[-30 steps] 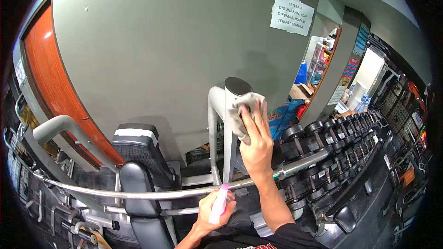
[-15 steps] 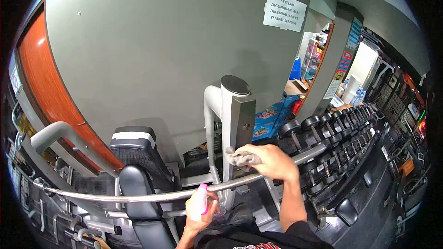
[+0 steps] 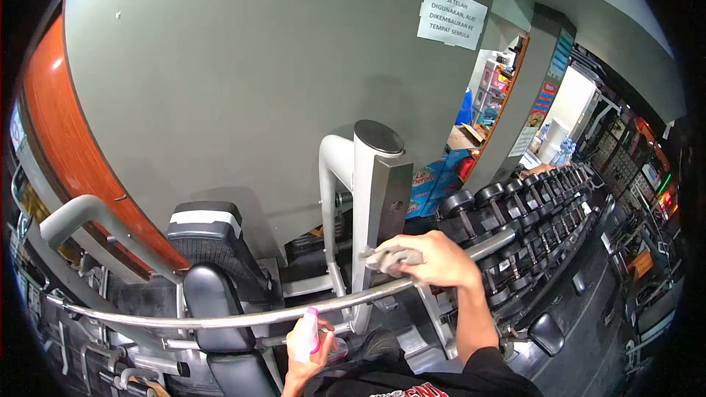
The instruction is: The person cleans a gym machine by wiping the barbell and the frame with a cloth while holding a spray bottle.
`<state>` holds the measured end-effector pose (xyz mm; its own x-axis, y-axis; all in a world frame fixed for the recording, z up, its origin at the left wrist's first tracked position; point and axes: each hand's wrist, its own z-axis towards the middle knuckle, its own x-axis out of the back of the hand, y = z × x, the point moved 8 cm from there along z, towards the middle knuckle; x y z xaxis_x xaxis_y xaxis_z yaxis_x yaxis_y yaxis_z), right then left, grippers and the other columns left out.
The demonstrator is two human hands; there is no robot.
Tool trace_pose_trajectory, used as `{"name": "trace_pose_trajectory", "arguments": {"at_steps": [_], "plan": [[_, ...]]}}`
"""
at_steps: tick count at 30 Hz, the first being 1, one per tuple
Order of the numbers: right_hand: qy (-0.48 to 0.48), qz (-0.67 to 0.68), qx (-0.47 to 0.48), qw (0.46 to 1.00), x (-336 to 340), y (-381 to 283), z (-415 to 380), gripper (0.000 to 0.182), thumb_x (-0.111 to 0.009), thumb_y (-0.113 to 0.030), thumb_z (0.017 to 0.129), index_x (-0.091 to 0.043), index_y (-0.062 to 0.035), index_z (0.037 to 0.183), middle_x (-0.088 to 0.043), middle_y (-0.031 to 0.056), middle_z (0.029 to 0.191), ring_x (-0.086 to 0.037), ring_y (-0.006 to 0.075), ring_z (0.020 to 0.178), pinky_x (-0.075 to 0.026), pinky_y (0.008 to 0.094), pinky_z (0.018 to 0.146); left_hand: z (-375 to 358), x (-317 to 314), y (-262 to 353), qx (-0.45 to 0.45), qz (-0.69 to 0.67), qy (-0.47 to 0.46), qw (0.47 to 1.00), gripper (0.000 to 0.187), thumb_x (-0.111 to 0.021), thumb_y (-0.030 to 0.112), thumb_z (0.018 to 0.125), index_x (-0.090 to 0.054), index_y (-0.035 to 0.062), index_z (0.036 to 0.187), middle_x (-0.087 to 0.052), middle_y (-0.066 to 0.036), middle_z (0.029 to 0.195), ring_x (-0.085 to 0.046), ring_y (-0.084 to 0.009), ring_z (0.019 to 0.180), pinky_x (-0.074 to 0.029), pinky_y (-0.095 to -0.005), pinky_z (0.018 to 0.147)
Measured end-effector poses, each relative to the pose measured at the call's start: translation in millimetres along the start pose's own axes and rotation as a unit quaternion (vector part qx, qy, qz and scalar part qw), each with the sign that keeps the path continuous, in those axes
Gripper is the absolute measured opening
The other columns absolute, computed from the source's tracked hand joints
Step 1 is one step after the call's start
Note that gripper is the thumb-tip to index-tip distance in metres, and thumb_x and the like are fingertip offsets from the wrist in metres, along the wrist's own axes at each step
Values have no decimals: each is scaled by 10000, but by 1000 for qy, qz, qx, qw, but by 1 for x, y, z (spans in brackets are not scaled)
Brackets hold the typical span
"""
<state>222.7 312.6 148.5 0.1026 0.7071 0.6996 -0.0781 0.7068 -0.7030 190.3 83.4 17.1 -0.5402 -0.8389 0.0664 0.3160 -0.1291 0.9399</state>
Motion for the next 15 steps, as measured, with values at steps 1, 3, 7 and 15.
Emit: {"name": "trace_pose_trajectory", "arguments": {"at_steps": [1, 3, 7, 15], "plan": [[-9, 5, -33, 999, 11, 2, -1, 329, -684, -232, 827, -629, -88, 1118, -687, 165, 901, -678, 286, 829, -508, 353, 726, 1, -3, 3, -8, 15, -15, 1000, 143, -597, -43, 829, -524, -45, 953, -615, -86, 638, -634, -139, 528, -509, -262, 532], [39, 10, -8, 999, 32, 3, -8, 339, -670, -201, 841, -616, -29, 1129, -692, 149, 905, -678, 185, 839, -503, 320, 758, -1, -5, 0, -15, 50, -48, 997, 132, -617, -32, 820, -542, -32, 928, -614, -69, 603, -636, -132, 528, -497, -248, 528], [361, 158, 49, 918, 88, 17, -34, 332, -632, -181, 892, -593, 41, 1136, -665, 108, 1044, -615, 155, 949, -464, 288, 851, -4, -5, 8, -47, 36, -71, 996, 132, -662, -23, 791, -581, 4, 892, -641, -66, 668, -629, -140, 540, -490, -249, 555], [340, -172, 213, 900, 90, -78, 56, 372, -654, -78, 788, -626, -104, 1158, -635, 145, 1153, -579, 325, 1116, -447, 366, 966, 0, -21, 5, -9, 11, -101, 995, 155, -690, -6, 769, -606, 14, 898, -640, -39, 613, -630, -151, 585, -482, -269, 651]]}}
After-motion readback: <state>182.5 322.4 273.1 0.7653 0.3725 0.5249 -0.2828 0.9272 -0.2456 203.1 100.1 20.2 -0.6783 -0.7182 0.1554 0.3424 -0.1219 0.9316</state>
